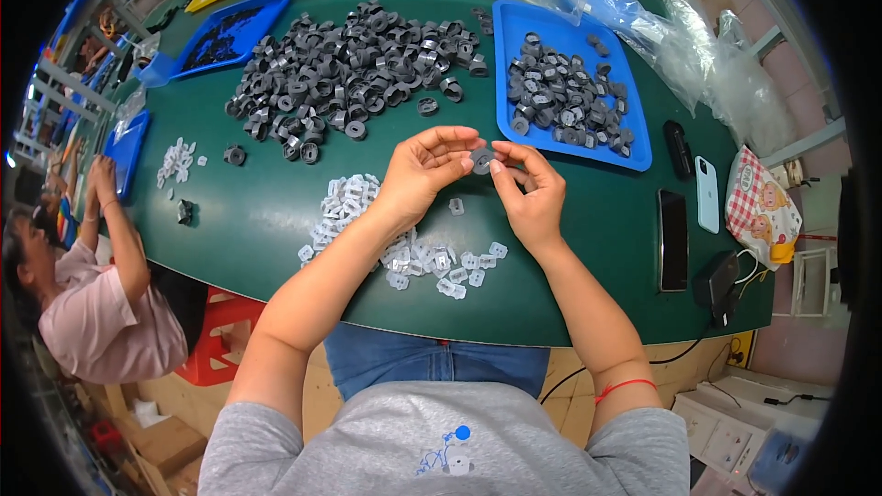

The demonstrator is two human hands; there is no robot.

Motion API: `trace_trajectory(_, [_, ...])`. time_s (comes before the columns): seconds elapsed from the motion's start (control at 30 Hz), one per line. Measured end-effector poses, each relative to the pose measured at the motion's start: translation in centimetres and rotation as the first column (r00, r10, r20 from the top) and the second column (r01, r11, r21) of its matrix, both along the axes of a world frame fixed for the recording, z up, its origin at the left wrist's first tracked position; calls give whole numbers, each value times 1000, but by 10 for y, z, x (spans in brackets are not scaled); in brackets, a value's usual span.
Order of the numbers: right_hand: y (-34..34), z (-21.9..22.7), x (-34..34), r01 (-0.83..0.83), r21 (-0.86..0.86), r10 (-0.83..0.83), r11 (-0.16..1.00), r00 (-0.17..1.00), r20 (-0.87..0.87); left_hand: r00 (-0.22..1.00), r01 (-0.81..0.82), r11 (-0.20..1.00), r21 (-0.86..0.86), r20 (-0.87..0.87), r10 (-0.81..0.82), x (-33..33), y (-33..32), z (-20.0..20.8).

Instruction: The person assembles small mechanical components by hand, inserting a white translucent part into a grey housing.

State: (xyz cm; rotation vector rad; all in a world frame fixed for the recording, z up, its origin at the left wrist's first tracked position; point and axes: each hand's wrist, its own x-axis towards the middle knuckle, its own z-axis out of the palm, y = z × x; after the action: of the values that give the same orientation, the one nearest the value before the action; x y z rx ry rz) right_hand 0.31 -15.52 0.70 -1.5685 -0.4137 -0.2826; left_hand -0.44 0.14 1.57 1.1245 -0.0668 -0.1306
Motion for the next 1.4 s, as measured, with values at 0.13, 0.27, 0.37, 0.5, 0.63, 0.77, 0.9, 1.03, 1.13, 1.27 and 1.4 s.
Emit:
trace_trajectory(0.13, [1,-5,1,-41,61,50,997,985,-163,998,-11,998,63,69,6,1,1,-2])
trace_trajectory(0.27, [-2,-7,4,-111,122,150,986,909,-388,993,-64,984,166,107,47,1,0,-4])
trace_trajectory(0.37, [-3,-2,6,-154,171,219,973,851,-477,987,-93,970,223,152,60,0,-2,-4])
trace_trajectory(0.5, [-6,-9,9,-161,142,208,977,875,-436,983,-86,968,235,178,44,1,-4,-6])
trace_trajectory(0.63, [-7,-9,9,-180,140,223,974,874,-431,983,-86,962,259,178,40,3,-3,-7])
trace_trajectory(0.77, [-5,-6,8,-171,100,198,980,872,-448,989,-63,951,304,146,19,2,-2,-6])
trace_trajectory(0.9, [-14,1,19,-15,105,58,994,908,-414,946,-256,780,571,314,81,11,9,-7])
trace_trajectory(1.03, [-45,16,47,417,157,-390,895,904,-176,840,-510,209,834,536,-88,26,34,-18])
trace_trajectory(1.13, [-40,9,46,382,-76,-377,921,923,78,840,-483,89,871,490,-232,32,36,-25])
trace_trajectory(1.27, [-18,-1,17,-163,-463,160,871,986,-47,801,-547,99,831,554,-226,29,33,-21])
trace_trajectory(1.4, [-7,0,1,-316,-631,405,708,914,-4,910,-330,236,914,374,-178,19,29,-8])
